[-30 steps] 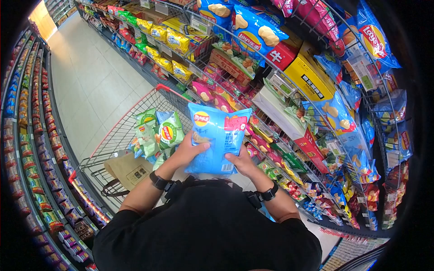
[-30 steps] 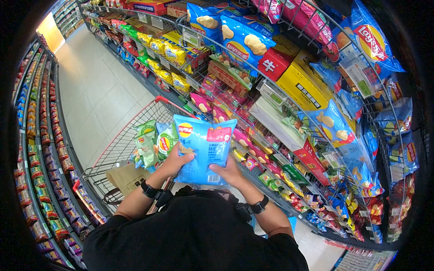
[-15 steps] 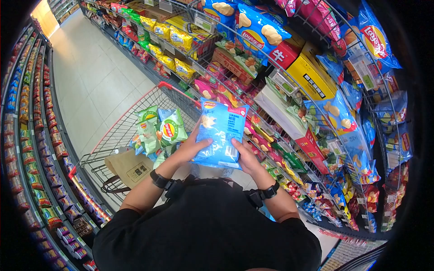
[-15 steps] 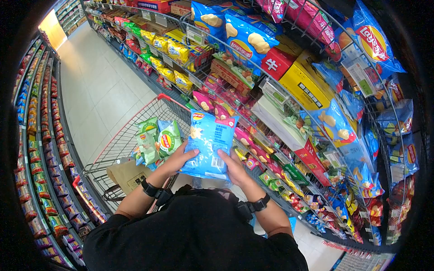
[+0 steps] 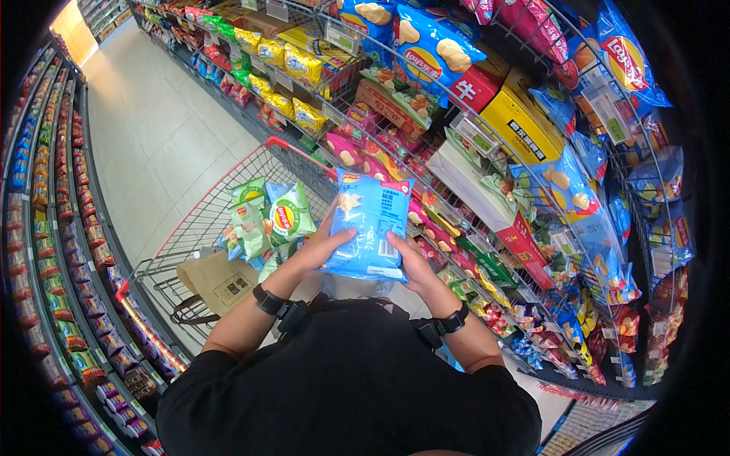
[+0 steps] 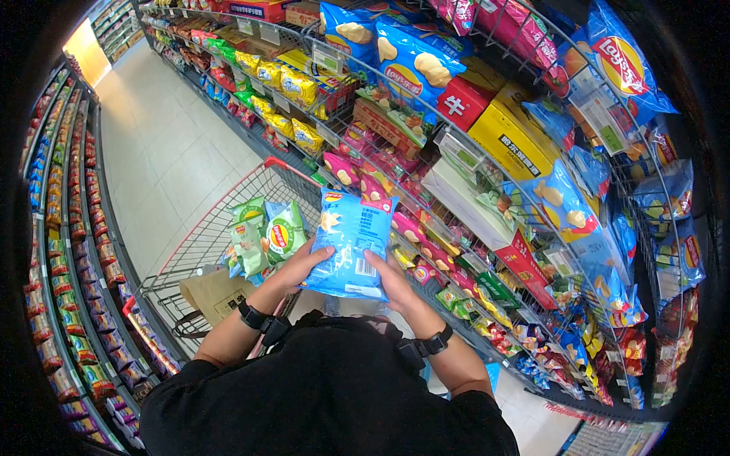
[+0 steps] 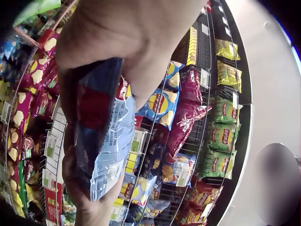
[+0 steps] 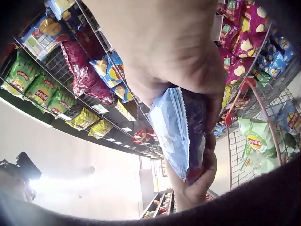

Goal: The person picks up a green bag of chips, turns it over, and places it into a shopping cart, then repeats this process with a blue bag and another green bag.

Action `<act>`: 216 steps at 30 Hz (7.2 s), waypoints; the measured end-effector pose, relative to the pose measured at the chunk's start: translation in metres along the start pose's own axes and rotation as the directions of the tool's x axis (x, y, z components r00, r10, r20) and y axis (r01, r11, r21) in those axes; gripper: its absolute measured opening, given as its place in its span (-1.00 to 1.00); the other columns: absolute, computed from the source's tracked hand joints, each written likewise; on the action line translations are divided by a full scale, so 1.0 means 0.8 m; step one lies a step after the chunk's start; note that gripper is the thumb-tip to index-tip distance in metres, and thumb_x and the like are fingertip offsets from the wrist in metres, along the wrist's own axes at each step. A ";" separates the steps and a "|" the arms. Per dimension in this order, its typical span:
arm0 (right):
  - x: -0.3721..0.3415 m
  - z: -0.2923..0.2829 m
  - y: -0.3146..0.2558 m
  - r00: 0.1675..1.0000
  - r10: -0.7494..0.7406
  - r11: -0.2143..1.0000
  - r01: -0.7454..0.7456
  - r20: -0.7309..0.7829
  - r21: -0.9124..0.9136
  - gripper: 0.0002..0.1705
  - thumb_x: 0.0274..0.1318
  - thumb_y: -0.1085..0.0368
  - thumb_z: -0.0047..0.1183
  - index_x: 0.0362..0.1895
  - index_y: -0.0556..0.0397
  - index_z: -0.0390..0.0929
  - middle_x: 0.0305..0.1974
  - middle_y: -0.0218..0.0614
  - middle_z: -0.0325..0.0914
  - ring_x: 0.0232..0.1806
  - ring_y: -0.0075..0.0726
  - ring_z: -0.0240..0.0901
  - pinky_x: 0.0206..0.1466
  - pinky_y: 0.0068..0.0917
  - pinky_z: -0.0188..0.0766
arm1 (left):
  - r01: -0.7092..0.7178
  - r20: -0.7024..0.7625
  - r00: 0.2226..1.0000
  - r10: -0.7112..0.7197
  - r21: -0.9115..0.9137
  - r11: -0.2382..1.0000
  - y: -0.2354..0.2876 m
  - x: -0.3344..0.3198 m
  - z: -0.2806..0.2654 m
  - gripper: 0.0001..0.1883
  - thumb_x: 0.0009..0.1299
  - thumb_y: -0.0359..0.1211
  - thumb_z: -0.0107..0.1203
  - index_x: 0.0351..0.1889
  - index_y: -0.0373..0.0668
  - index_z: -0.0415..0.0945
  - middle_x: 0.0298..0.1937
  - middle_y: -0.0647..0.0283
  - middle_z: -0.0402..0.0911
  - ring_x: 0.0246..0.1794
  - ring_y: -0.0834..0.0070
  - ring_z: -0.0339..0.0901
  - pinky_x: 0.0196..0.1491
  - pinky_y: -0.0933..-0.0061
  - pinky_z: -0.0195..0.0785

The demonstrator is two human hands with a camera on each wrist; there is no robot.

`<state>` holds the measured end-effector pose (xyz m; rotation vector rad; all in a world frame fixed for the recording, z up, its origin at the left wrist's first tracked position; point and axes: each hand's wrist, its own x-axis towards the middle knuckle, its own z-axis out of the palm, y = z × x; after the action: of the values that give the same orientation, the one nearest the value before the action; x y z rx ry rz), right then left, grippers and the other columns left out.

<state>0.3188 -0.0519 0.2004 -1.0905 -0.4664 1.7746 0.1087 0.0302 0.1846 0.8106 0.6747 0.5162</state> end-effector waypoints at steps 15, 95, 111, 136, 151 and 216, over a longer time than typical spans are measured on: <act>0.000 0.005 0.000 1.000 -0.005 1.000 0.005 -0.007 -0.001 -0.30 0.28 0.07 0.03 0.33 0.14 0.08 0.16 -0.16 0.36 0.12 -0.27 0.41 0.14 -0.32 0.45 | -0.001 0.001 1.000 0.001 0.017 1.000 0.004 -0.002 -0.001 -0.02 0.36 -0.24 0.14 0.53 -0.09 -0.39 0.43 0.04 0.11 0.35 0.33 0.19 0.32 0.35 0.12; -0.297 -0.268 -0.234 0.248 -0.968 0.120 0.375 -0.025 -0.919 -0.35 -0.01 0.53 0.12 0.25 0.08 0.34 0.31 -0.15 0.24 0.30 -0.17 0.27 0.16 -0.29 0.43 | -0.597 0.442 0.591 0.675 0.802 -0.003 0.033 0.182 0.429 -0.28 0.20 -0.37 0.21 0.33 -0.24 0.15 0.39 -0.01 0.16 0.38 0.03 0.13 0.34 0.18 0.09; -0.256 -0.224 -0.264 0.476 -0.879 0.423 0.776 -0.005 -0.468 0.06 -0.02 0.57 0.10 0.49 -0.02 -0.26 0.41 0.08 -0.03 0.28 -0.10 0.27 0.22 -0.19 0.30 | -0.686 0.328 0.670 0.666 0.617 0.386 0.054 0.182 0.448 -0.15 0.27 -0.40 0.18 0.46 -0.24 -0.10 0.21 0.14 0.43 0.10 0.43 0.39 0.02 0.41 0.24; -0.304 -0.201 -0.170 0.453 -0.879 0.229 0.676 0.150 -0.701 0.02 -0.32 0.25 0.49 0.29 0.13 0.22 0.23 -0.10 0.18 0.31 -0.13 0.16 0.34 -0.26 0.12 | -0.678 0.515 0.729 0.451 0.453 0.579 0.024 0.078 0.388 -0.14 -0.02 -0.35 0.49 0.24 -0.29 0.24 0.17 0.10 0.43 0.15 0.43 0.43 0.19 0.35 0.32; -0.206 -0.193 -0.115 0.845 -0.514 0.716 0.516 0.145 -0.470 -0.18 -0.20 0.31 0.45 0.18 0.12 0.30 0.08 -0.26 0.42 0.13 -0.37 0.39 0.16 -0.37 0.38 | -0.304 0.118 0.952 0.283 0.485 0.820 -0.031 0.042 0.309 -0.24 0.06 -0.24 0.47 0.17 -0.28 0.30 0.08 0.17 0.50 0.10 0.48 0.44 0.16 0.37 0.33; -0.007 -0.125 -0.125 0.830 -0.416 0.779 0.536 0.371 -0.325 -0.08 -0.02 0.17 0.33 0.34 0.15 0.09 0.26 -0.18 0.24 0.29 -0.24 0.21 0.29 -0.26 0.21 | -0.247 -0.317 0.858 0.403 0.433 0.867 -0.008 0.061 0.146 -0.29 0.18 -0.35 0.34 0.24 -0.25 0.21 0.09 0.16 0.51 0.11 0.46 0.46 0.17 0.37 0.34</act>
<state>0.4561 -0.0259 0.2211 -0.8861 -1.2387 1.3900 0.2263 0.0014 0.2215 1.2179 1.0425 0.9007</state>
